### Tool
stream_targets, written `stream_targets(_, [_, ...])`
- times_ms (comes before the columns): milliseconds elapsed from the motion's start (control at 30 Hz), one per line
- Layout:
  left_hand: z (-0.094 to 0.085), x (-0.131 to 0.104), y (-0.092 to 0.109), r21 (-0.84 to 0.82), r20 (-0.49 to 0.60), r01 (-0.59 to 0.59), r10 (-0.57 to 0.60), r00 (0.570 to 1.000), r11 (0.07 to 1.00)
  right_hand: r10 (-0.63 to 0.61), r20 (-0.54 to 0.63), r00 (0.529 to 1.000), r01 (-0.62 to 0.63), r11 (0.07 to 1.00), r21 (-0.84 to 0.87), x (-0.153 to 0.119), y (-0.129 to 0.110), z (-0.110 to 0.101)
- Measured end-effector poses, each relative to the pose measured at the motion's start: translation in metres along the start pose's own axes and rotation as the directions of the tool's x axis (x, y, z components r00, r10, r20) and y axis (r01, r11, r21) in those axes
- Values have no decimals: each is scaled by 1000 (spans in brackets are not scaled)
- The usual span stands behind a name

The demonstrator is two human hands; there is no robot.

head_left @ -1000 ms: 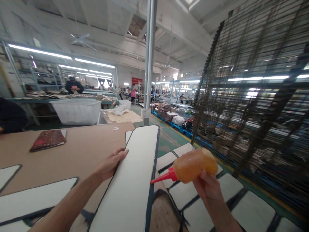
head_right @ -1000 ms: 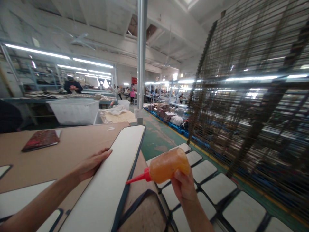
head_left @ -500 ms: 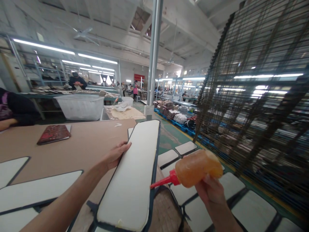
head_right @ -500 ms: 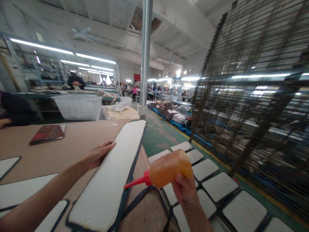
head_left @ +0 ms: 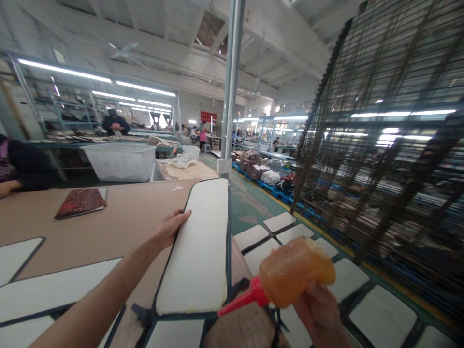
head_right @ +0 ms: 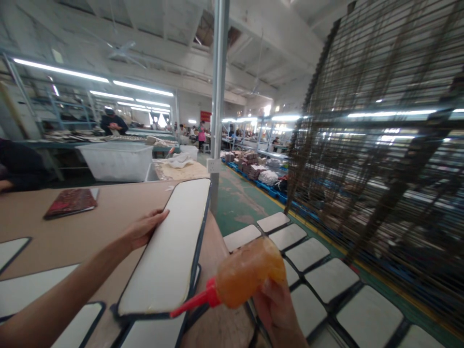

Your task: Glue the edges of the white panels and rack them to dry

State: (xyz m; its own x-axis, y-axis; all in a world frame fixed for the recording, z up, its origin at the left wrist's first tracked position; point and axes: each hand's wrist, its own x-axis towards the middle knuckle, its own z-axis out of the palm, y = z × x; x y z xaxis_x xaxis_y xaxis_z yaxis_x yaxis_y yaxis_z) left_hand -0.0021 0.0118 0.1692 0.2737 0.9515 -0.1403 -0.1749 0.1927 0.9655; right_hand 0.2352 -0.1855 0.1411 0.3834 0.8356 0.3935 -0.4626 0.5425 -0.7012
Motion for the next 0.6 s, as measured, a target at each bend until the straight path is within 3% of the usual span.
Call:
stream_targets(133, [14, -7, -10, 46, -17, -1, 2, 1000, 999, -133, -107, 985, 132, 991, -11, 28, -2, 14])
stream_targets(300, [34, -21, -22, 51, 153, 25, -33, 988, 998, -214, -119, 970, 206, 975, -79, 62, 1, 9])
stream_targets(433, [37, -26, -20, 23, 290, 37, -42, 956, 999, -224, -112, 968, 213, 972, -97, 63, 2, -2])
stream_targets(600, [36, -28, -15, -36, 353, 85, -67, 933, 996, -220, -103, 970, 210, 973, -98, 57, -3, -7])
